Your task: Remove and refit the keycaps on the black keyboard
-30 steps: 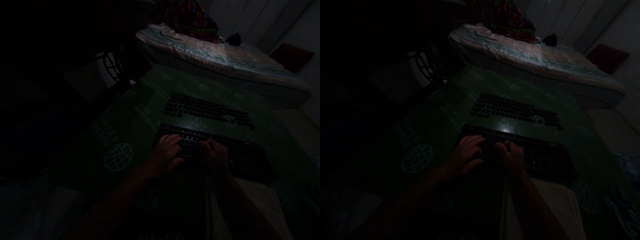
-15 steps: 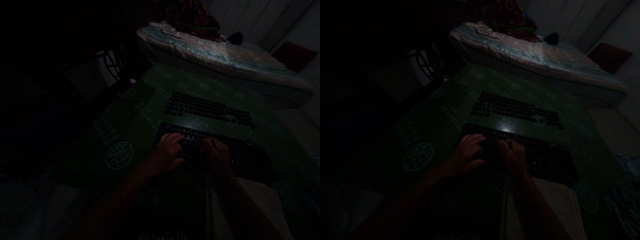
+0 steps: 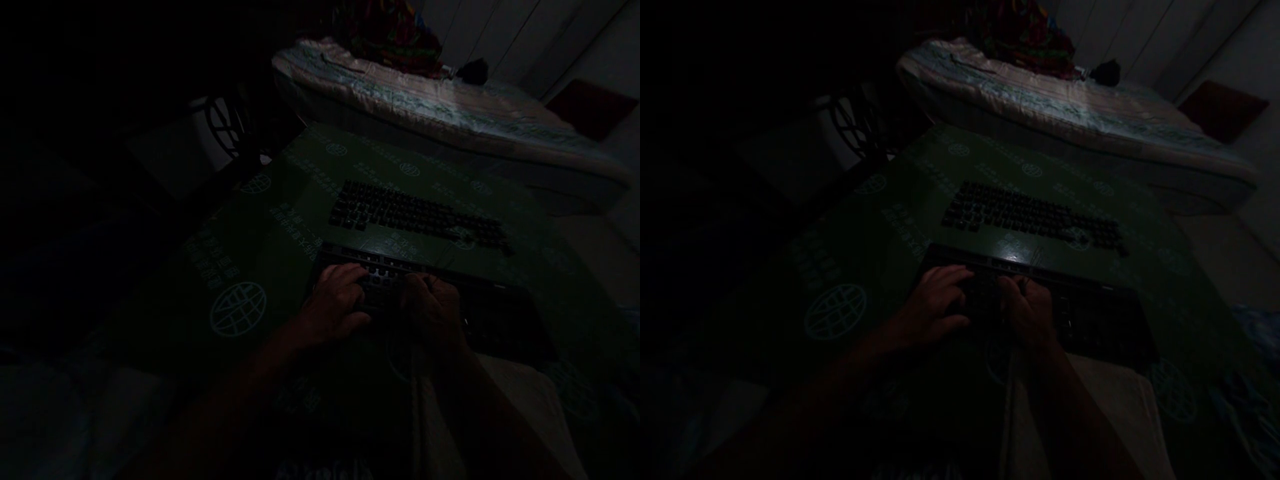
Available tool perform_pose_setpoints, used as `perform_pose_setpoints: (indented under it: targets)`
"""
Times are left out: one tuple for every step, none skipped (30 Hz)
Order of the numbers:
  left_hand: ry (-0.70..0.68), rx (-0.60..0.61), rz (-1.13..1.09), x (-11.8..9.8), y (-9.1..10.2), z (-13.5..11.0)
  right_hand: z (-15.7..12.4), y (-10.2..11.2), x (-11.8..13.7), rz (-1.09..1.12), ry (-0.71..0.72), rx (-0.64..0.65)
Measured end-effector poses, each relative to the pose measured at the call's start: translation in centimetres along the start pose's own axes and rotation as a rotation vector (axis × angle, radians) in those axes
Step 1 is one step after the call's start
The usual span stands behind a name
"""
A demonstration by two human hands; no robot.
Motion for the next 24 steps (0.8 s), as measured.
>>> perform_pose_setpoints:
  targets:
    - [-0.006, -0.001, -0.001, 0.0, 0.0, 0.0, 0.0, 0.0, 0.1, -0.009, 0.016, 0.011]
    - [-0.014, -0.002, -0.001, 0.0, 0.1, 0.0, -0.1, 0.0, 0.3, -0.019, 0.034, 0.026]
    - [-0.022, -0.005, -0.002, 0.0, 0.1, -0.1, -0.1, -0.1, 0.4, -0.032, 0.052, 0.048]
    - [-0.029, -0.007, -0.002, 0.0, 0.1, -0.1, -0.2, -0.3, 0.5, -0.046, 0.071, 0.067]
    - [-0.032, -0.007, -0.003, 0.0, 0.1, -0.1, -0.3, -0.5, 0.7, -0.058, 0.091, 0.086]
    - [-0.031, -0.01, -0.004, 0.0, 0.1, -0.1, -0.3, -0.7, 0.8, -0.067, 0.112, 0.108]
    - [-0.029, -0.013, -0.004, 0.0, 0.1, -0.1, -0.3, -1.0, 1.0, -0.074, 0.137, 0.124]
    - [-0.03, -0.019, -0.003, 0.0, 0.1, -0.1, -0.4, -1.2, 1.1, -0.082, 0.166, 0.143]
    - [-0.031, -0.025, 0.0, 0.0, 0.1, -0.1, -0.4, -1.5, 1.3, -0.091, 0.195, 0.161]
    - [-0.032, -0.03, 0.006, 0.0, 0.0, 0.0, -0.4, -1.8, 1.5, -0.099, 0.221, 0.173]
    - [-0.035, -0.038, 0.012, 0.0, 0.0, 0.0, -0.3, -2.0, 1.6, -0.106, 0.24, 0.183]
    - [-0.039, -0.044, 0.018, 0.0, 0.0, 0.0, -0.3, -2.1, 1.7, -0.111, 0.248, 0.187]
    - [-0.045, -0.047, 0.021, 0.0, -0.1, 0.0, -0.2, -2.2, 1.8, -0.108, 0.242, 0.186]
    - [-0.049, -0.048, 0.021, 0.0, -0.1, 0.0, -0.2, -2.2, 1.8, -0.093, 0.223, 0.182]
    - [-0.05, -0.049, 0.017, 0.0, -0.1, 0.0, -0.1, -2.2, 1.7, -0.07, 0.194, 0.177]
    - [-0.051, -0.048, 0.012, 0.0, -0.1, -0.1, -0.1, -2.1, 1.6, -0.043, 0.158, 0.174]
    - [-0.052, -0.045, 0.006, -0.1, -0.1, -0.1, -0.1, -2.1, 1.4, -0.014, 0.121, 0.169]
    - [-0.051, -0.044, 0.001, -0.1, -0.1, -0.2, -0.1, -2.0, 1.3, 0.014, 0.087, 0.165]
    - [-0.05, -0.046, -0.002, -0.1, -0.1, -0.2, -0.1, -2.0, 1.2, 0.036, 0.057, 0.164]
    - [-0.05, -0.047, -0.002, -0.1, -0.1, -0.2, -0.1, -1.9, 1.2, 0.054, 0.033, 0.159]
    - [-0.052, -0.049, -0.002, -0.2, -0.1, -0.2, -0.2, -1.9, 1.2, 0.067, 0.01, 0.154]
    - [-0.051, -0.05, -0.002, -0.2, -0.1, -0.3, -0.2, -1.9, 1.2, 0.078, -0.01, 0.151]
    - [-0.049, -0.049, 0.0, -0.2, 0.0, -0.2, -0.2, -1.9, 1.3, 0.085, -0.028, 0.15]
    - [-0.045, -0.044, 0.001, -0.2, 0.0, -0.2, -0.2, -1.9, 1.3, 0.09, -0.039, 0.153]
Point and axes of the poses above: each hand's wrist, its own z-axis towards the middle knuckle, its own y-axis out of the back of the hand, x = y × z, the point moved 3 cm from there along z, towards the middle knuckle, and after that the axes turned 3 degrees about -x, right-handed, at the moved point
